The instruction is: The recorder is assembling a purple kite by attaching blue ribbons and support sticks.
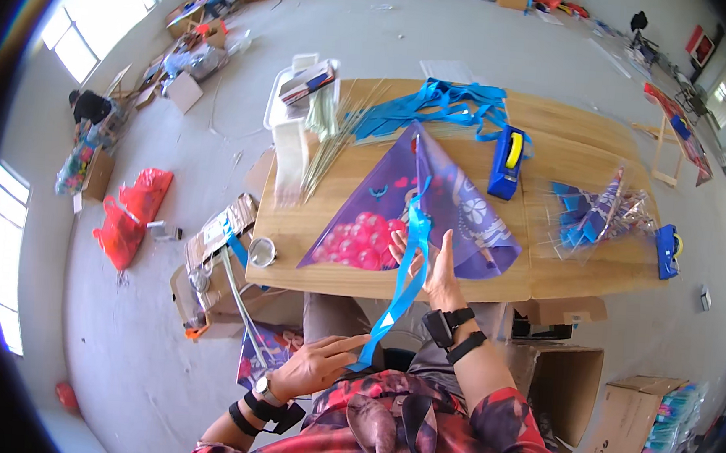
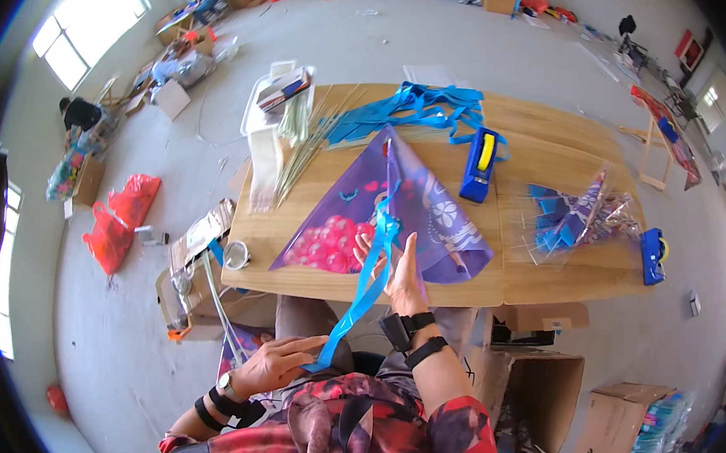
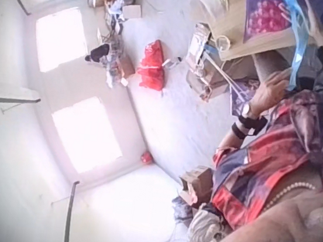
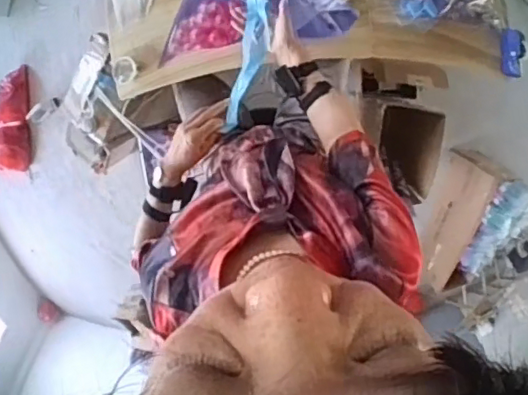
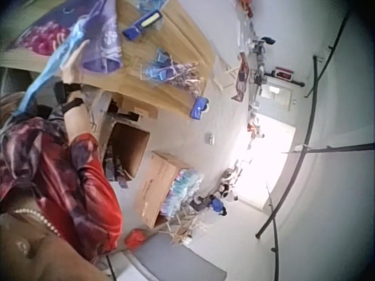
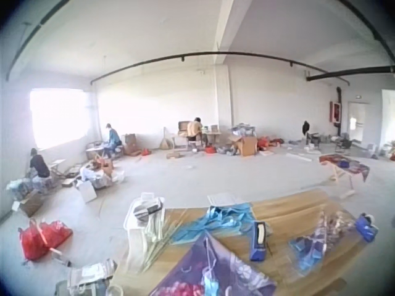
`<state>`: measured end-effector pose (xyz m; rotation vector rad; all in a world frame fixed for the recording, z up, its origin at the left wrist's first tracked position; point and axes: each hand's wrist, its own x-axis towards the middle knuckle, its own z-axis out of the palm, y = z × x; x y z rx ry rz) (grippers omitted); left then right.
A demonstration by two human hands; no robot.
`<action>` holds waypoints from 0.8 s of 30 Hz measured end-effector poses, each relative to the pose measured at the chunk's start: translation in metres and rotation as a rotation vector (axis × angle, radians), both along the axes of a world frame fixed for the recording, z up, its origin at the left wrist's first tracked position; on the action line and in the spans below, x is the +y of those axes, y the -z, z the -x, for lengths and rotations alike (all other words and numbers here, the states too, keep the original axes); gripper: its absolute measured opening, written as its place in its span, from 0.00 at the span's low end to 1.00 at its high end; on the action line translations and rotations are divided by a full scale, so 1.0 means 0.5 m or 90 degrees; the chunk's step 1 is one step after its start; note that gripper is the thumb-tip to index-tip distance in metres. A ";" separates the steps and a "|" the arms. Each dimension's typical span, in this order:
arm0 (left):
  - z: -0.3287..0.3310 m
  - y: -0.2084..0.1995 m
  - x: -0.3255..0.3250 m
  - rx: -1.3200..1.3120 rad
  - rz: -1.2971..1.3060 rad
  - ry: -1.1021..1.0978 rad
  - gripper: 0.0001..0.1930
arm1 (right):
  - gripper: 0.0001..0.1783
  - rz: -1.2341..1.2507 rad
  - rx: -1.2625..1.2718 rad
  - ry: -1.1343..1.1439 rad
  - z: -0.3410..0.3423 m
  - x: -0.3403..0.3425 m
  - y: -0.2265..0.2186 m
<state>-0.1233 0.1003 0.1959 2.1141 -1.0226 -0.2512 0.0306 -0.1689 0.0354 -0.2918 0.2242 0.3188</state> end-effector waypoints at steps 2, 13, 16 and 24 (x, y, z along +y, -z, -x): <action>0.043 0.030 0.037 0.056 0.034 -0.073 0.14 | 0.54 0.009 0.047 0.022 0.002 0.013 0.011; 0.269 0.257 0.266 0.502 0.386 -0.572 0.07 | 0.43 -0.003 0.166 0.067 0.032 0.046 0.057; 0.297 0.273 0.307 0.573 0.352 -0.611 0.12 | 0.31 0.078 0.170 0.090 0.038 0.053 0.093; 0.231 0.239 0.402 0.359 -0.594 -0.332 0.42 | 0.20 0.480 -0.043 -0.017 0.106 0.093 -0.002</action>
